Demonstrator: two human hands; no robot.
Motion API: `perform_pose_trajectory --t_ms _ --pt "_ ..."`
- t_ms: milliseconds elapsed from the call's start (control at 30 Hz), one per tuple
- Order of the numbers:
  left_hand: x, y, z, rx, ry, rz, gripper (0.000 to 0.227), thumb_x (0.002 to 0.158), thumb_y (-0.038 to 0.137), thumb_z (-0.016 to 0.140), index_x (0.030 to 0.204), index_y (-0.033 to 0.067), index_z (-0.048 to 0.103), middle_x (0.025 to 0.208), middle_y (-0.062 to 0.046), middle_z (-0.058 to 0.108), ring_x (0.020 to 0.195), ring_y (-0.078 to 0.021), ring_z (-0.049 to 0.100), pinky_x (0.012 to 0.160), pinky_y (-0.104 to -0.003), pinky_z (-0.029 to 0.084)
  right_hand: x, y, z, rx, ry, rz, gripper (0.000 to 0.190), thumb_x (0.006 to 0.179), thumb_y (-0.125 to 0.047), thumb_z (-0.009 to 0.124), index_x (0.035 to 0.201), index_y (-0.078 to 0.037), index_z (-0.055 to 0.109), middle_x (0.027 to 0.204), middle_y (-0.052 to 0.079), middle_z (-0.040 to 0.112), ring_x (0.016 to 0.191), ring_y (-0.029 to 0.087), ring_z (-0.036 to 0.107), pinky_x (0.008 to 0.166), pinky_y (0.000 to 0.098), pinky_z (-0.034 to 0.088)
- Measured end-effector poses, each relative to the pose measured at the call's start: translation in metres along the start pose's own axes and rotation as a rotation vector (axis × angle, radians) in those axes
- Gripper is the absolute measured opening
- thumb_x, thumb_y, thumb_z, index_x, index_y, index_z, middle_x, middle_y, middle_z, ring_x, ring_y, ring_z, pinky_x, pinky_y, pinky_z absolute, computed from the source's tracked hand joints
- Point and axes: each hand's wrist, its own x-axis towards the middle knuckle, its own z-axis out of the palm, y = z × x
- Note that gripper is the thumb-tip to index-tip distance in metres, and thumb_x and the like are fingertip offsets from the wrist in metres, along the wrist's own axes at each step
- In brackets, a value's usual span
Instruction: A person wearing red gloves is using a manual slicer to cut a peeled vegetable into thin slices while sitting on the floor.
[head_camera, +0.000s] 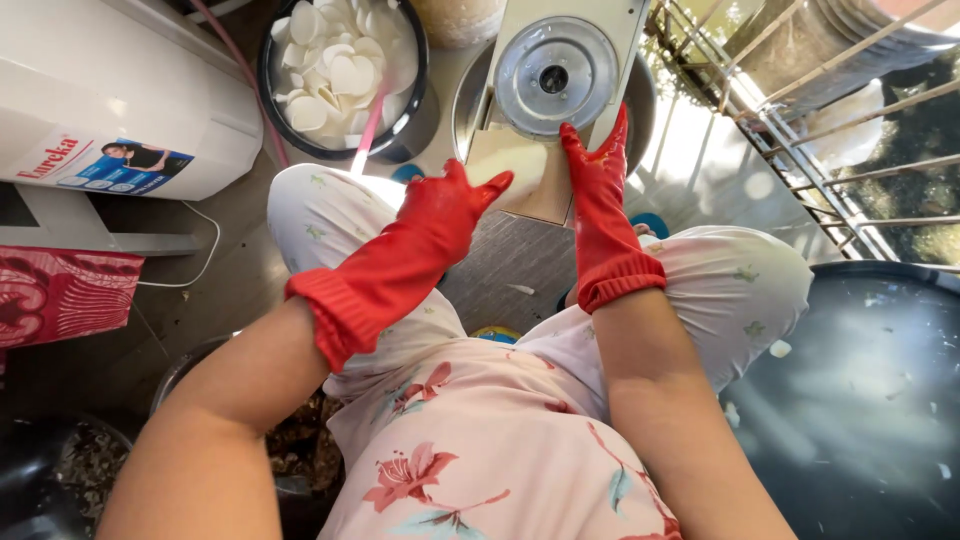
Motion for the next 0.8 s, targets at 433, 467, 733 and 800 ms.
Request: perform_pose_trajectory --t_ms 433,467,733,800 --pt "0.108 0.010 -0.020 0.157 0.406 -0.048 0.097 0.076 0.005 0.068 0.158 0.0456 0.035 0.090 -0.022 0.055 0.064 -0.0323 0.063 0.056 -0.054 0.052 -0.011 -0.023 -0.001 -0.098 0.022 0.117 0.089 0.096 -0.056 0.080 0.160 -0.025 0.027 0.149 0.016 0.058 0.134 0.040 0.059 0.111 0.0570 0.051" --pt "0.090 0.007 -0.017 0.090 0.392 -0.018 0.096 0.078 0.007 0.069 0.158 0.0464 0.034 0.094 -0.022 0.057 0.068 -0.0357 0.066 0.058 -0.055 0.053 -0.011 -0.024 0.001 -0.101 0.011 0.124 0.089 0.096 -0.054 0.079 0.161 -0.026 0.025 0.151 0.017 0.056 0.136 0.041 0.057 0.113 0.0569 0.050" --pt "-0.005 0.004 -0.005 0.025 0.166 -0.020 0.094 0.075 -0.004 0.078 0.154 0.0359 0.047 0.118 -0.031 0.062 0.085 -0.0397 0.075 0.072 -0.050 0.059 -0.017 -0.048 -0.007 -0.101 -0.042 0.163 0.091 0.098 -0.052 0.078 0.162 -0.019 0.022 0.155 0.022 0.050 0.142 0.043 0.051 0.117 0.0581 0.045" --pt "0.029 -0.003 0.000 -0.022 0.278 0.017 0.098 0.080 0.001 0.070 0.159 0.0452 0.033 0.118 -0.029 0.058 0.081 -0.0451 0.072 0.065 -0.059 0.057 -0.018 -0.054 -0.007 -0.069 -0.030 0.152 0.089 0.099 -0.050 0.078 0.162 -0.019 0.023 0.154 0.023 0.051 0.140 0.045 0.052 0.116 0.0590 0.046"
